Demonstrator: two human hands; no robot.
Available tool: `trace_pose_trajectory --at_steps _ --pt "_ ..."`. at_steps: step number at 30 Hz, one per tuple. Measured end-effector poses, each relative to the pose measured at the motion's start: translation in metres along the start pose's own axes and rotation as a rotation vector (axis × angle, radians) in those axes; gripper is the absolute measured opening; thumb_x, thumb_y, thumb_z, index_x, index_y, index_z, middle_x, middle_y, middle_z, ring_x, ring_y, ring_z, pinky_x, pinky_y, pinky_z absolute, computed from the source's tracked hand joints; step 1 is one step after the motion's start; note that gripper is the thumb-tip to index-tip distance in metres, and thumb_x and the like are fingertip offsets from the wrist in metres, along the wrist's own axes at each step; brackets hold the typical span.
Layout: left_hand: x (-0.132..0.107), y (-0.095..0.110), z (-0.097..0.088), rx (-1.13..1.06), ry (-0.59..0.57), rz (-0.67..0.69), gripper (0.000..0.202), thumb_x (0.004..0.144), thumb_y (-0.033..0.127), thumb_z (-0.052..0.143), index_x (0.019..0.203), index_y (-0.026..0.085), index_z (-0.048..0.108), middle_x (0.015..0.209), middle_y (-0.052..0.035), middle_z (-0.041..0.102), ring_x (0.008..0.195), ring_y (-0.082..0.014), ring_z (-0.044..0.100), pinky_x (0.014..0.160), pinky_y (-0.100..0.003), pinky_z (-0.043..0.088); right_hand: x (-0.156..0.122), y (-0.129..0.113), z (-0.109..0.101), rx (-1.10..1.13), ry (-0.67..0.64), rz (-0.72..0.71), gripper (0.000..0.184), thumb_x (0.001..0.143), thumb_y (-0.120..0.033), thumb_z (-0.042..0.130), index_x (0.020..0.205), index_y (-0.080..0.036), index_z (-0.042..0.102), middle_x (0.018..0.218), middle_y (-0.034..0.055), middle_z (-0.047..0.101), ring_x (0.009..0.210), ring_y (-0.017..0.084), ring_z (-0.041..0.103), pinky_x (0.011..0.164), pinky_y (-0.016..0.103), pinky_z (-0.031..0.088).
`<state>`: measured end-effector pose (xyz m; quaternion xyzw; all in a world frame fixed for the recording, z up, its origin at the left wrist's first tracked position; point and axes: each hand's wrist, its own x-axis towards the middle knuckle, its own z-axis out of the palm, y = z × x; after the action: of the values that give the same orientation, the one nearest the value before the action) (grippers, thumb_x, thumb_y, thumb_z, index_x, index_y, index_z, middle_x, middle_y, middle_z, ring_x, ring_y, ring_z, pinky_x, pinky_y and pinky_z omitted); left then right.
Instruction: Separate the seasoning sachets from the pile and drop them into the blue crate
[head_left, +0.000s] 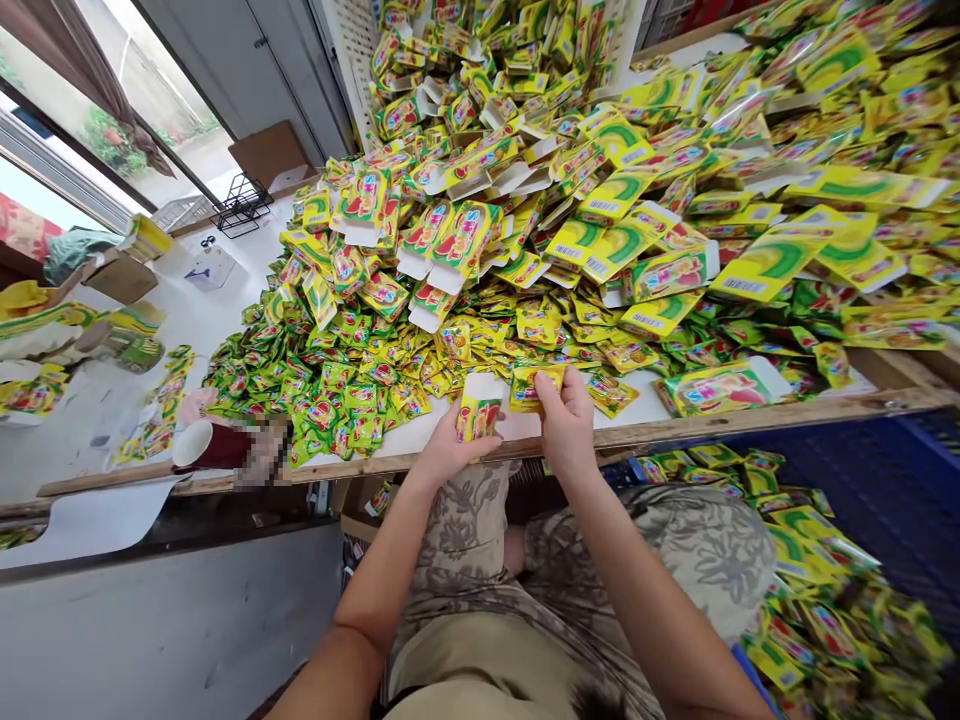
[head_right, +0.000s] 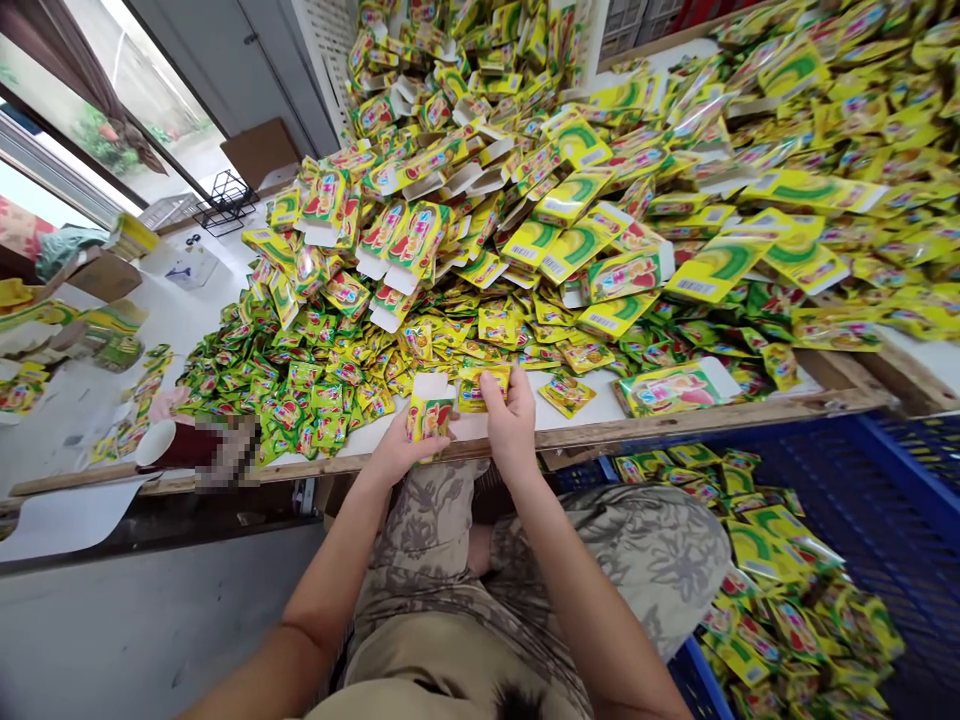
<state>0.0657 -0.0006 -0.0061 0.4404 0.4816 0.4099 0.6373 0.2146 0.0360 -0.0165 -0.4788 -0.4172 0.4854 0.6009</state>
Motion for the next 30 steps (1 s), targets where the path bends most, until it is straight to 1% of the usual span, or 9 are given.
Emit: trace_pose_trajectory --at_steps 3,5,9,12,16,19,22,24,30 --pt "-0.014 0.006 0.003 -0.080 -0.158 -0.127 0.062 0.058 0.034 0.086 0.111 0.015 0.060 0.106 -0.0114 0.071 0.088 -0.0245 0.069 0.078 -0.036 0.054 -0.003 -0.021 -0.004 -0.199 0.079 -0.195 0.025 0.089 -0.047 0.053 0.094 -0.023 0.052 0.083 0.0022 0.059 0.074 0.017 0.057 0.068 0.029 0.047" --pt "-0.021 0.007 0.005 -0.145 -0.225 -0.192 0.060 0.057 0.035 0.086 0.108 0.014 0.063 0.099 -0.0111 0.072 0.077 -0.0231 0.069 0.070 -0.034 0.054 -0.008 -0.030 -0.003 -0.337 0.046 -0.294 0.023 0.087 -0.046 0.054 0.091 -0.023 0.054 0.077 0.0012 0.057 0.066 0.016 0.052 0.064 0.029 0.045" --pt "-0.028 0.003 0.005 -0.243 -0.198 -0.217 0.056 0.056 0.037 0.085 0.103 0.014 0.065 0.093 -0.0107 0.072 0.065 -0.0203 0.068 0.060 -0.031 0.052 -0.015 -0.032 -0.005 -0.483 -0.084 -0.387 0.020 0.087 -0.042 0.055 0.080 -0.023 0.053 0.068 0.0006 0.057 0.060 0.016 0.049 0.060 0.029 0.041" --pt "-0.030 -0.001 0.002 -0.261 -0.200 -0.231 0.060 0.057 0.038 0.084 0.108 0.014 0.064 0.095 -0.0118 0.073 0.064 -0.0210 0.069 0.058 -0.030 0.052 -0.015 -0.030 -0.009 -0.508 -0.144 -0.360 0.023 0.088 -0.040 0.055 0.073 -0.023 0.050 0.064 -0.0010 0.055 0.057 0.014 0.047 0.058 0.028 0.038" --pt "-0.030 -0.003 -0.003 -0.306 -0.230 -0.251 0.062 0.060 0.043 0.081 0.111 0.013 0.063 0.097 -0.0139 0.073 0.066 -0.0247 0.070 0.057 -0.032 0.053 -0.008 -0.030 -0.017 -0.544 -0.270 -0.234 0.026 0.086 -0.043 0.055 0.070 -0.022 0.050 0.057 -0.0030 0.051 0.054 0.013 0.044 0.054 0.026 0.034" --pt "-0.028 0.000 -0.006 -0.410 -0.244 -0.251 0.062 0.064 0.048 0.078 0.112 0.013 0.063 0.103 -0.0154 0.072 0.079 -0.0284 0.072 0.063 -0.034 0.054 -0.005 -0.029 -0.023 -0.557 -0.316 -0.179 0.025 0.085 -0.044 0.055 0.075 -0.021 0.055 0.059 -0.0028 0.053 0.056 0.013 0.045 0.054 0.025 0.033" --pt "-0.028 0.003 -0.006 -0.527 -0.164 -0.179 0.061 0.062 0.041 0.081 0.115 0.014 0.064 0.116 -0.0131 0.069 0.094 -0.0264 0.069 0.078 -0.033 0.055 -0.006 -0.025 -0.027 -0.578 -0.247 -0.164 0.024 0.085 -0.044 0.055 0.080 -0.020 0.058 0.062 -0.0022 0.055 0.055 0.013 0.042 0.054 0.026 0.031" --pt "-0.028 0.003 -0.004 -0.551 -0.085 -0.120 0.057 0.060 0.031 0.082 0.113 0.016 0.065 0.116 -0.0100 0.069 0.095 -0.0226 0.069 0.082 -0.031 0.054 -0.007 -0.023 -0.028 -0.599 -0.169 -0.172 0.023 0.085 -0.042 0.055 0.085 -0.020 0.059 0.066 -0.0017 0.057 0.053 0.012 0.039 0.053 0.026 0.030" --pt "-0.024 -0.003 0.007 -0.528 0.263 -0.016 0.038 0.063 0.030 0.082 0.094 0.015 0.066 0.091 -0.0047 0.073 0.075 -0.0152 0.069 0.070 -0.025 0.054 -0.013 -0.018 -0.026 -0.642 -0.093 -0.219 0.017 0.089 -0.036 0.053 0.088 -0.020 0.057 0.074 0.0001 0.063 0.051 0.011 0.043 0.054 0.025 0.033"
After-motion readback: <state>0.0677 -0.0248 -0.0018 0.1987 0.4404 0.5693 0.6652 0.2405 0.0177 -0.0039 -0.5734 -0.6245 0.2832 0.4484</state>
